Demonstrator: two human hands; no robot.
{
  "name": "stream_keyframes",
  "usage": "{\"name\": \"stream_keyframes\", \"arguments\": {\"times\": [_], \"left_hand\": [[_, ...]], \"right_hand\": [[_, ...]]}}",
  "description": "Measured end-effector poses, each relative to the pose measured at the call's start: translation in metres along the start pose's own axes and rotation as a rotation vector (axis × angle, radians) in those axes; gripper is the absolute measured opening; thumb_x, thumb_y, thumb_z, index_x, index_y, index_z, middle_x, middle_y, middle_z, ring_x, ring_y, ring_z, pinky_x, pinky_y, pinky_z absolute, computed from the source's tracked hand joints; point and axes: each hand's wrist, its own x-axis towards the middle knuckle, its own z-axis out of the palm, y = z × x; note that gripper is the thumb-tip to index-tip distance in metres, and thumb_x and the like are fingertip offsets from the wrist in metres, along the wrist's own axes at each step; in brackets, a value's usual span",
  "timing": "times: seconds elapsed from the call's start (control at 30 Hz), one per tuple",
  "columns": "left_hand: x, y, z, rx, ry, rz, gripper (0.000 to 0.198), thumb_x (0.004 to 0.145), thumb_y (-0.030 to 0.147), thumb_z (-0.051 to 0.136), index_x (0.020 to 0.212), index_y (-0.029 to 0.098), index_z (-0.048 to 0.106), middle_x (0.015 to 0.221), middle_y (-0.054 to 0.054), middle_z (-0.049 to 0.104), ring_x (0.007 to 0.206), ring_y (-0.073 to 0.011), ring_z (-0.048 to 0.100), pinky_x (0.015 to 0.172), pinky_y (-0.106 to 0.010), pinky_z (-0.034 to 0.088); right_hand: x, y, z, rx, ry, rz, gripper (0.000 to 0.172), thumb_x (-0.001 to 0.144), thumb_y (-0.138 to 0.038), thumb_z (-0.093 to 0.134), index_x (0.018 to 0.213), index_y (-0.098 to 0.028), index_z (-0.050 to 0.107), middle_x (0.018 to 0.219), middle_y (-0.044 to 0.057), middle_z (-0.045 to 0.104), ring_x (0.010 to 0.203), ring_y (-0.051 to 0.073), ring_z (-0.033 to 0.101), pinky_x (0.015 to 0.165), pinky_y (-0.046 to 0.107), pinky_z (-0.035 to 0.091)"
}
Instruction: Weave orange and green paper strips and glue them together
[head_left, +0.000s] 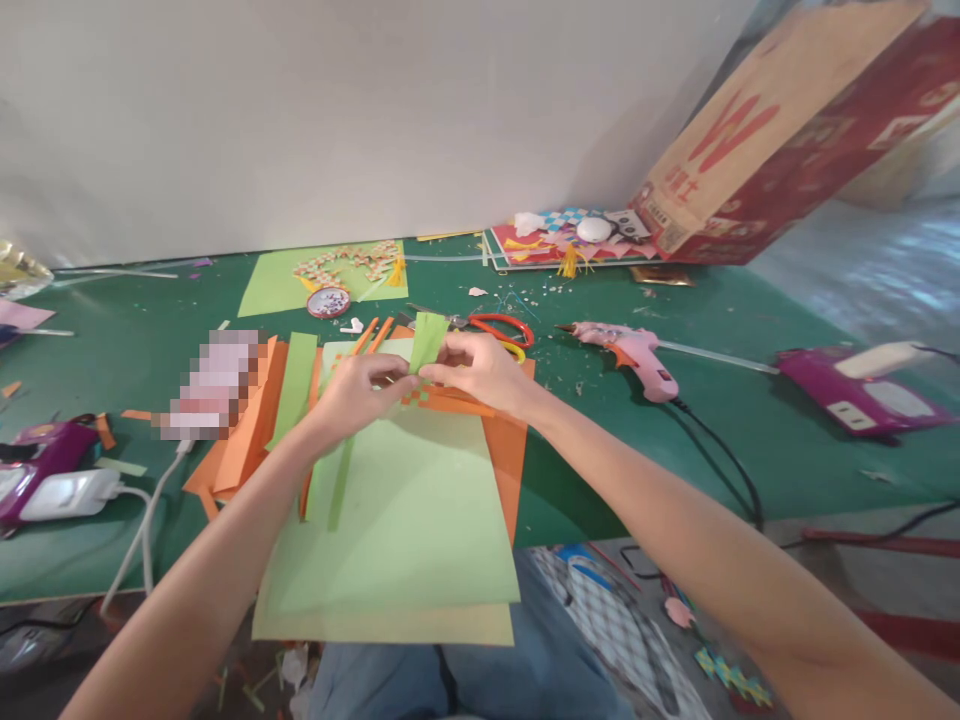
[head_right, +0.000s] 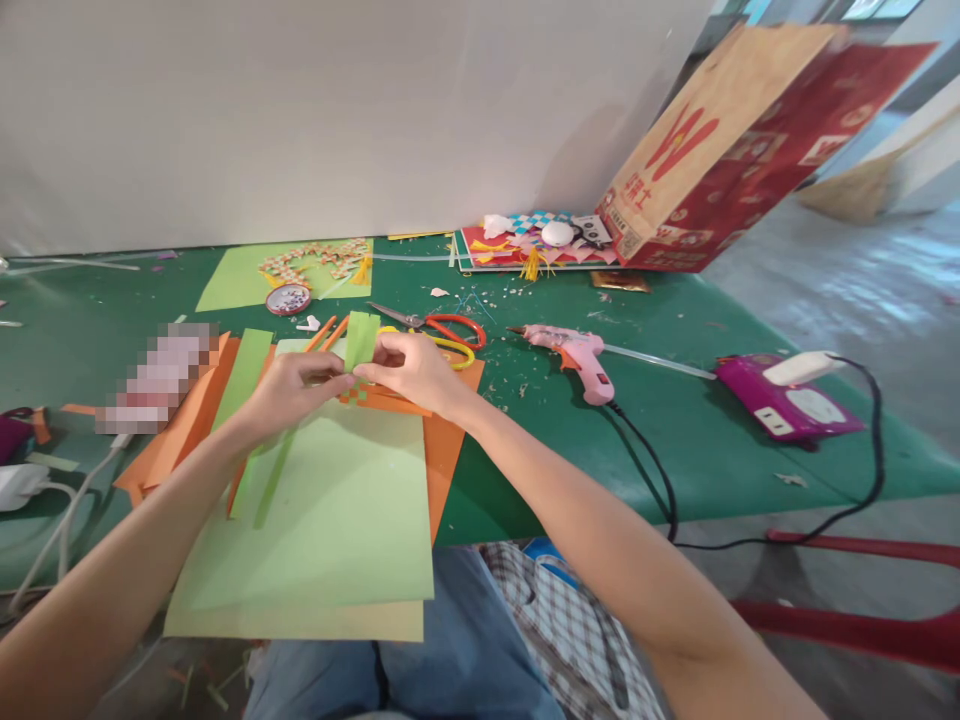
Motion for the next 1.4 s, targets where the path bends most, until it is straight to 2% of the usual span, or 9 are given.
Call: {"name": "stream_keyframes", "arguments": {"times": [0.27, 0.43, 0.53, 0.77, 0.93, 1.0, 1.13, 1.23, 1.4], "left_hand": [[-0.0007, 0.0025, 0.0008, 0.052, -0.056, -0.029, 0.031, 0.077, 0.035, 0.058, 0.052, 0.018, 0.050, 0.051, 0.004, 0.053, 0.050, -0.0091, 0.048, 0.050, -0.022, 0.037], [-0.0001, -0.0001, 0.0004, 0.060, -0.020, -0.021, 0.034, 0.076, 0.033, 0.058, 0.050, 0.018, 0.042, 0.049, 0.004, 0.050, 0.050, -0.0095, 0.051, 0.049, -0.021, 0.035], [-0.0001, -0.0014, 0.0001, 0.057, -0.012, -0.030, 0.033, 0.076, 0.034, 0.058, 0.051, 0.018, 0.044, 0.049, 0.004, 0.050, 0.051, -0.0103, 0.053, 0.049, -0.022, 0.036], [-0.0012, -0.0030, -0.0004, 0.073, -0.065, -0.063, 0.029, 0.079, 0.037, 0.057, 0.057, 0.018, 0.058, 0.059, 0.001, 0.064, 0.048, -0.0087, 0.047, 0.048, -0.023, 0.035], [0.0003, -0.0005, -0.0018, 0.060, 0.022, -0.058, 0.029, 0.078, 0.038, 0.057, 0.056, 0.018, 0.058, 0.059, -0.001, 0.064, 0.052, -0.0106, 0.052, 0.051, -0.023, 0.038], [0.0010, -0.0005, -0.0019, 0.065, 0.052, -0.056, 0.030, 0.077, 0.039, 0.058, 0.056, 0.018, 0.058, 0.059, -0.002, 0.064, 0.052, -0.0112, 0.053, 0.050, -0.023, 0.039], [0.0013, -0.0047, -0.0012, 0.072, 0.036, -0.056, 0.031, 0.078, 0.043, 0.058, 0.059, 0.018, 0.060, 0.064, -0.003, 0.066, 0.054, -0.0118, 0.053, 0.051, -0.024, 0.040], [0.0015, -0.0062, -0.0010, 0.090, 0.031, -0.057, 0.031, 0.078, 0.042, 0.058, 0.058, 0.019, 0.061, 0.062, -0.002, 0.066, 0.052, -0.0116, 0.051, 0.051, -0.025, 0.040], [0.0024, -0.0018, -0.0020, 0.103, 0.128, -0.055, 0.032, 0.079, 0.040, 0.057, 0.055, 0.018, 0.059, 0.059, -0.002, 0.064, 0.048, -0.0100, 0.045, 0.049, -0.024, 0.036]], "right_hand": [[-0.0003, -0.0005, 0.0016, 0.026, 0.070, 0.071, 0.034, 0.067, -0.046, 0.070, 0.059, -0.019, 0.053, 0.061, 0.001, 0.059, 0.063, 0.014, 0.056, 0.058, 0.029, 0.043], [0.0010, -0.0006, 0.0012, -0.016, -0.005, 0.028, 0.040, 0.066, -0.051, 0.070, 0.056, -0.018, 0.050, 0.058, -0.002, 0.052, 0.057, 0.011, 0.047, 0.058, 0.028, 0.038], [0.0011, -0.0008, 0.0017, -0.048, -0.005, 0.027, 0.042, 0.066, -0.054, 0.069, 0.054, -0.018, 0.049, 0.055, -0.003, 0.048, 0.054, 0.009, 0.041, 0.055, 0.027, 0.034], [0.0006, -0.0014, 0.0003, -0.049, 0.086, 0.019, 0.041, 0.067, -0.051, 0.070, 0.054, -0.018, 0.048, 0.053, -0.005, 0.044, 0.052, 0.008, 0.037, 0.053, 0.026, 0.032], [0.0006, 0.0016, -0.0003, 0.019, -0.025, 0.029, 0.036, 0.066, -0.051, 0.070, 0.060, -0.017, 0.057, 0.061, -0.001, 0.055, 0.059, 0.010, 0.047, 0.057, 0.027, 0.037], [0.0011, 0.0038, -0.0001, 0.011, -0.028, 0.036, 0.033, 0.068, -0.049, 0.069, 0.061, -0.017, 0.061, 0.062, 0.000, 0.058, 0.060, 0.011, 0.049, 0.057, 0.027, 0.037], [0.0015, 0.0061, -0.0003, -0.032, 0.007, 0.038, 0.030, 0.070, -0.045, 0.069, 0.062, -0.017, 0.064, 0.061, 0.000, 0.058, 0.058, 0.011, 0.049, 0.057, 0.027, 0.036], [0.0006, 0.0038, -0.0013, -0.035, -0.017, 0.063, 0.030, 0.072, -0.044, 0.068, 0.061, -0.017, 0.062, 0.059, 0.000, 0.058, 0.055, 0.010, 0.047, 0.055, 0.026, 0.034], [-0.0016, -0.0022, -0.0035, -0.088, -0.037, 0.032, 0.036, 0.080, -0.036, 0.063, 0.049, -0.017, 0.055, 0.052, -0.002, 0.055, 0.049, 0.006, 0.040, 0.056, 0.025, 0.032]]}}
